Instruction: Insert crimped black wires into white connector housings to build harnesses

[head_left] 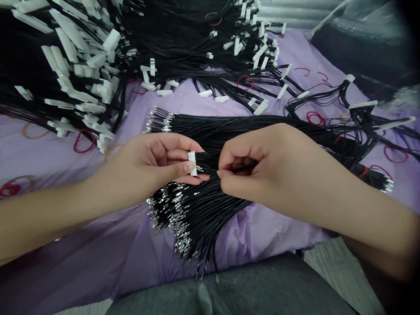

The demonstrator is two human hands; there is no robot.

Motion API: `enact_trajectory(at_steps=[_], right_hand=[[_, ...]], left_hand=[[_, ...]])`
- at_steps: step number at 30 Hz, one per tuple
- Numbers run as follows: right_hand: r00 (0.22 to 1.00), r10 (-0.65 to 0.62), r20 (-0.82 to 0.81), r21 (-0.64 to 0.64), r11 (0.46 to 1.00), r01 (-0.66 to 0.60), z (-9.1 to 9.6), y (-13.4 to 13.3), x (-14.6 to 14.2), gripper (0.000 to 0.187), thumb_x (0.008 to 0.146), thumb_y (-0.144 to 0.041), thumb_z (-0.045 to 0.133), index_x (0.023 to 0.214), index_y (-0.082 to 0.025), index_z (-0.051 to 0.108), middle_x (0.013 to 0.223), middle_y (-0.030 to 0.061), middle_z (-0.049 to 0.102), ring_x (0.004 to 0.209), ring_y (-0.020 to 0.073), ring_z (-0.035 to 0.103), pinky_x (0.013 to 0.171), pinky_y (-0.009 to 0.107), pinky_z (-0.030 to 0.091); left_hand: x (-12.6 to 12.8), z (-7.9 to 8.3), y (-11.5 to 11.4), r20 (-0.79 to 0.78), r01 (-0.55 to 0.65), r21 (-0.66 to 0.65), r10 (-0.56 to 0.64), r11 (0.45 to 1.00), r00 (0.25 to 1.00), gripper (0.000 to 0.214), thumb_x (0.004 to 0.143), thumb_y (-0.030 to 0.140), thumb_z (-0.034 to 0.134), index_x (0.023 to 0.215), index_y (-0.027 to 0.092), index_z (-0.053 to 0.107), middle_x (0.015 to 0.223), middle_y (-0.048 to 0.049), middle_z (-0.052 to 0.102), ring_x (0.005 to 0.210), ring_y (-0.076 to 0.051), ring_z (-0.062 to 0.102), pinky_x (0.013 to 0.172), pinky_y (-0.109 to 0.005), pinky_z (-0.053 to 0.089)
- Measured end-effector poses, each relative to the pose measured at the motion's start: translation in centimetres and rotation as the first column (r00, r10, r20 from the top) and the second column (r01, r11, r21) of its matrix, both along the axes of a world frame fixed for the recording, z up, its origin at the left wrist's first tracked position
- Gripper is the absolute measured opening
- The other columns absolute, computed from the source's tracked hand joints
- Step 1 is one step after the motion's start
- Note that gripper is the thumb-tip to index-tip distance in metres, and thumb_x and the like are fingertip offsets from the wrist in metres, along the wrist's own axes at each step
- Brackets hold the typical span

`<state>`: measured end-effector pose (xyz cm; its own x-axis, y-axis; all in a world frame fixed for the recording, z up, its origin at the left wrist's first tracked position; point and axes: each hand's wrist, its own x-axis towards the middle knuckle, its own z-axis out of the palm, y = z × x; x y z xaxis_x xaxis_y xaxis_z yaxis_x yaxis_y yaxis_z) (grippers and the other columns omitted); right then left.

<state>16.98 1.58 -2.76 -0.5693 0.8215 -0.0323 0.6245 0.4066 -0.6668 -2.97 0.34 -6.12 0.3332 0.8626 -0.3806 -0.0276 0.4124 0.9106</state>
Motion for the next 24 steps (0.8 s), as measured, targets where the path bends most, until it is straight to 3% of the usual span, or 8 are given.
enact_trajectory(at_steps=[10,24], right_hand=[[0.999,-0.018,0.035,0.043,0.999,0.016,0.4,-0.2,-0.6,0.019,0.07,-0.012,0.065,0.054,-0.016,0.056,0.048,-0.0051,0.05,0.045,0.0045,0.036,0.048,0.026,0.025],[0.997,0.046,-0.065,0.076,0.996,-0.041,-0.7,0.0,-0.1,0.013,0.073,-0.01,0.063,0.061,-0.014,0.063,0.053,-0.0073,0.053,0.049,0.0024,0.043,0.048,0.017,0.031]], left_hand=[[0.2,-0.1,0.0,0.056,-0.016,0.024,0.015,1.0,0.998,0.023,0.077,-0.005,0.068,0.084,0.016,0.071,0.068,0.0044,0.078,0.068,-0.013,0.078,0.066,-0.013,0.062],[0.0,-0.4,0.1,0.088,0.005,-0.016,-0.004,1.0,0.996,0.024,0.076,-0.006,0.065,0.089,0.014,0.069,0.073,-0.0005,0.079,0.07,-0.014,0.078,0.07,-0.016,0.063]])
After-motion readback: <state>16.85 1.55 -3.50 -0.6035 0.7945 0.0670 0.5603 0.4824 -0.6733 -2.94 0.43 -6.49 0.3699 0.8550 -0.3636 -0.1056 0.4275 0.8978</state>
